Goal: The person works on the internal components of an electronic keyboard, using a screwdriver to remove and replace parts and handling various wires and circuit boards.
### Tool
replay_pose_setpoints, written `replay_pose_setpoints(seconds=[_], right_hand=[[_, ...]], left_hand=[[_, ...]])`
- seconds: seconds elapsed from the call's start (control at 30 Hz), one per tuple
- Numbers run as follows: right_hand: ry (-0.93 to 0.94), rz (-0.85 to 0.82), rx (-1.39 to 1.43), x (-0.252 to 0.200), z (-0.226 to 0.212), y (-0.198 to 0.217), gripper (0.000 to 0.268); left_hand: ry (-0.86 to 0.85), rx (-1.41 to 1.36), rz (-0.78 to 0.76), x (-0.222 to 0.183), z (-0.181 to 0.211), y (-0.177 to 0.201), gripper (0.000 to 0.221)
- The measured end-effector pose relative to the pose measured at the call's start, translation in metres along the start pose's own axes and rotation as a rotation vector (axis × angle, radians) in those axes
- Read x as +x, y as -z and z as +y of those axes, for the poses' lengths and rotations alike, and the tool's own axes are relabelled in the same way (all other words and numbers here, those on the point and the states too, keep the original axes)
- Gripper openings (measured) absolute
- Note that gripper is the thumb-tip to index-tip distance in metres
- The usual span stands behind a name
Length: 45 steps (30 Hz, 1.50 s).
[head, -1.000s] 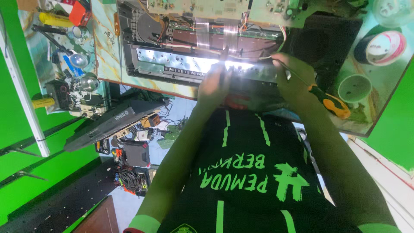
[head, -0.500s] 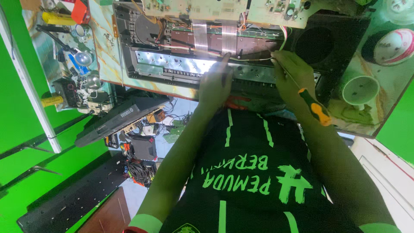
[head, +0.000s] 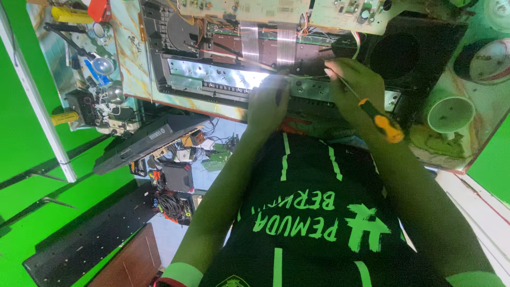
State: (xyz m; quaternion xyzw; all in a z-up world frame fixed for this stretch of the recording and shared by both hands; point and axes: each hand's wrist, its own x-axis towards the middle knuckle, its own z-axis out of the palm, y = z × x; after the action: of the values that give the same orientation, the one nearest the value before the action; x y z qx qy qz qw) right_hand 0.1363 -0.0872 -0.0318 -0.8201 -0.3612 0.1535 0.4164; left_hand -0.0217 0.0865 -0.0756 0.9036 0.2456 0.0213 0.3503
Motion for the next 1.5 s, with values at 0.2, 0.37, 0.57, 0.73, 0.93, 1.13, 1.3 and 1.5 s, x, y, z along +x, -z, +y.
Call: replay_pose_setpoints(seconds=[0.2,0.37,0.57,0.73,0.93,1.13,1.3,1.5], right_hand=[[0.014,-0.088,0.042,-0.003,0.01,-0.015,0.021],[0.165,-0.059,-0.052,-0.009,0.024,-0.027,0.014],[0.095,0.131,0.076,-0.025,0.029,-0.007,0.011],[0.098,0.225,0.008,-0.047,0.03,0.019,0.006],[-0.047,0.297,0.014,-0.078,0.037,0.017,0.007],[-0.134,0.241,0.009,-0.079,0.039,0.003,0.013],[-0.189,0.179,0.013,-0.081,0.038,0.0,0.017],[-0.168,0.181,0.004,-0.077,0.041,-0.001,0.025]], left_hand=[[-0.011,0.058,0.025,-0.007,-0.014,-0.011,0.03],[-0.066,0.145,0.121,-0.014,-0.021,-0.021,0.033],[-0.136,0.219,0.153,-0.013,-0.007,-0.013,0.033],[-0.116,0.05,0.057,-0.01,0.009,-0.007,0.027],[-0.353,-0.09,0.163,-0.011,0.018,-0.013,0.02],[-0.347,-0.129,0.085,-0.009,0.032,-0.019,0.021],[-0.289,0.022,-0.076,-0.001,0.034,-0.03,0.029],[-0.206,0.125,-0.057,0.001,0.03,-0.048,0.039]])
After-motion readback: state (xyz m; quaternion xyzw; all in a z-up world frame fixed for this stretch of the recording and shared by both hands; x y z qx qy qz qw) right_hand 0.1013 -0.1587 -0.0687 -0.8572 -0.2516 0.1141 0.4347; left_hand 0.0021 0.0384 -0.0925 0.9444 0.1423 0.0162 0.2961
